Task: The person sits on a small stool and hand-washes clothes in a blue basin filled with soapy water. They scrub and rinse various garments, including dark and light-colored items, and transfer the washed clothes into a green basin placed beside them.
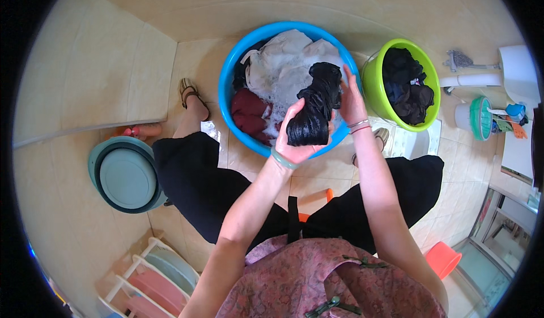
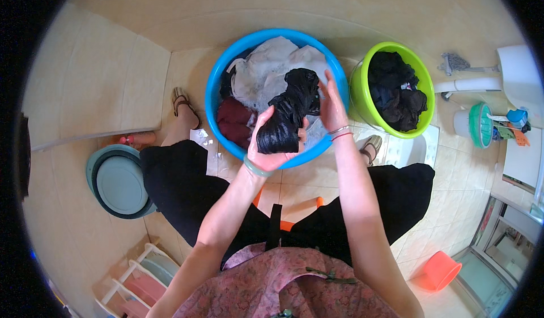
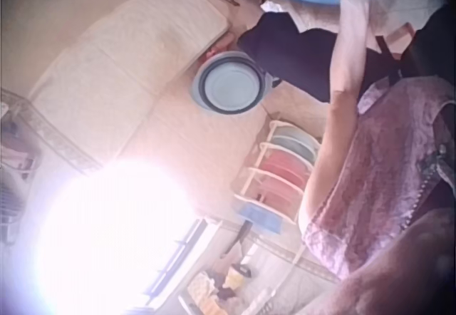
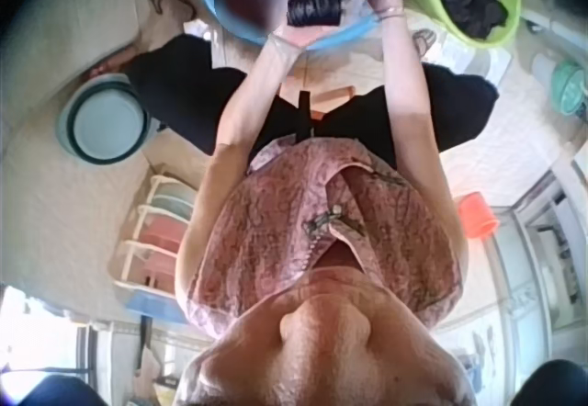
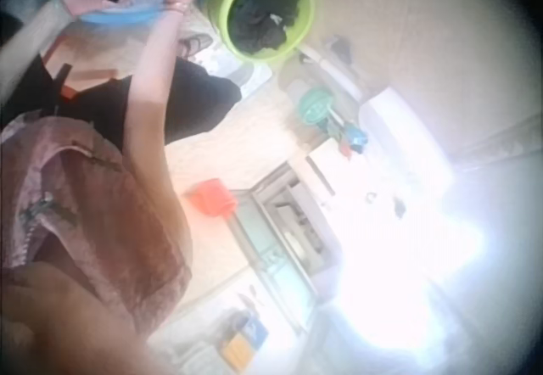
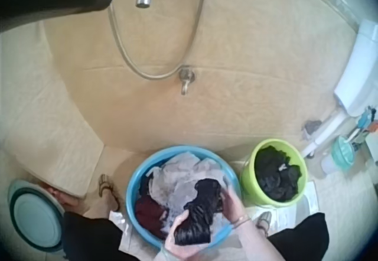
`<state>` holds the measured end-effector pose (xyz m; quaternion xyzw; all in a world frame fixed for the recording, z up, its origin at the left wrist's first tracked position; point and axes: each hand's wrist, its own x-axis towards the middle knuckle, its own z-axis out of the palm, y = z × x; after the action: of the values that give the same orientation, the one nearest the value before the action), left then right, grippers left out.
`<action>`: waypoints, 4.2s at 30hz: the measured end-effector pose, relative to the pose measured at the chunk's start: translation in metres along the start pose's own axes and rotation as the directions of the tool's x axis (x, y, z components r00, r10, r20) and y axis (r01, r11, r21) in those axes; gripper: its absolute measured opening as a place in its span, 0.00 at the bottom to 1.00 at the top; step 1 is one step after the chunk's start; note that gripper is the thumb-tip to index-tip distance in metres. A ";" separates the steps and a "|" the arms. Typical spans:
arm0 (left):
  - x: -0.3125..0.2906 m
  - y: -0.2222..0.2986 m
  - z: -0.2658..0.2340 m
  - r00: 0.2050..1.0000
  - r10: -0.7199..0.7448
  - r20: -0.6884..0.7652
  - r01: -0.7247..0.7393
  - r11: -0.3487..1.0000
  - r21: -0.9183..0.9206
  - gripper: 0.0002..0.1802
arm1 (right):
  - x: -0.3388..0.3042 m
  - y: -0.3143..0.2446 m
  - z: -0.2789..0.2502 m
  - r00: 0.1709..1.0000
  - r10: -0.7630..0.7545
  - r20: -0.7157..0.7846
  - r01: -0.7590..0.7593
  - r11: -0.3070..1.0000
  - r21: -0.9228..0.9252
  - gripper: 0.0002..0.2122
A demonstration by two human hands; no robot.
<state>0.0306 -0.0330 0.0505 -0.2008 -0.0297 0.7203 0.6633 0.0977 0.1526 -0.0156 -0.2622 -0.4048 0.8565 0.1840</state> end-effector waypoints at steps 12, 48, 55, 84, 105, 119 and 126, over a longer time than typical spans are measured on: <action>-0.004 -0.034 0.009 0.989 0.048 0.139 -0.046 0.999 -0.021 0.34 | 0.008 -0.027 0.051 0.939 -0.063 0.339 -0.115 0.870 0.480 0.19; 0.032 0.024 -0.068 0.805 0.567 -0.175 0.202 0.016 0.979 0.51 | 0.038 0.032 0.037 0.984 -0.029 -0.174 -0.067 0.851 -0.521 0.17; 0.033 0.014 -0.029 0.705 0.656 0.270 -0.255 -0.121 0.959 0.54 | -0.023 -0.015 0.055 0.950 0.258 -0.178 -0.308 0.868 -0.389 0.44; 0.179 -0.035 -0.044 0.837 0.462 0.291 -0.077 -0.428 0.901 0.30 | -0.010 -0.105 -0.103 0.333 -0.910 -0.246 -0.242 0.170 -0.955 0.30; 0.062 0.075 -0.135 0.837 0.532 0.126 0.293 -0.633 0.717 0.24 | 0.102 0.056 0.031 0.979 -0.171 0.109 0.096 -0.087 -0.992 0.31; 0.054 0.117 -0.118 0.741 0.656 -0.142 0.661 -0.676 0.327 0.35 | 0.079 0.102 -0.053 0.992 0.049 -0.117 -0.108 -0.161 -0.981 0.20; 0.055 0.137 -0.087 0.790 0.589 -0.171 0.570 -0.603 0.558 0.15 | 0.047 0.092 -0.060 0.922 0.175 -0.345 -0.301 -0.234 -0.924 0.14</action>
<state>-0.0724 -0.0152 -0.0852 0.2988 0.8535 0.1921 0.3813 0.0867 0.1578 -0.1343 -0.4156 -0.8438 0.2453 -0.2346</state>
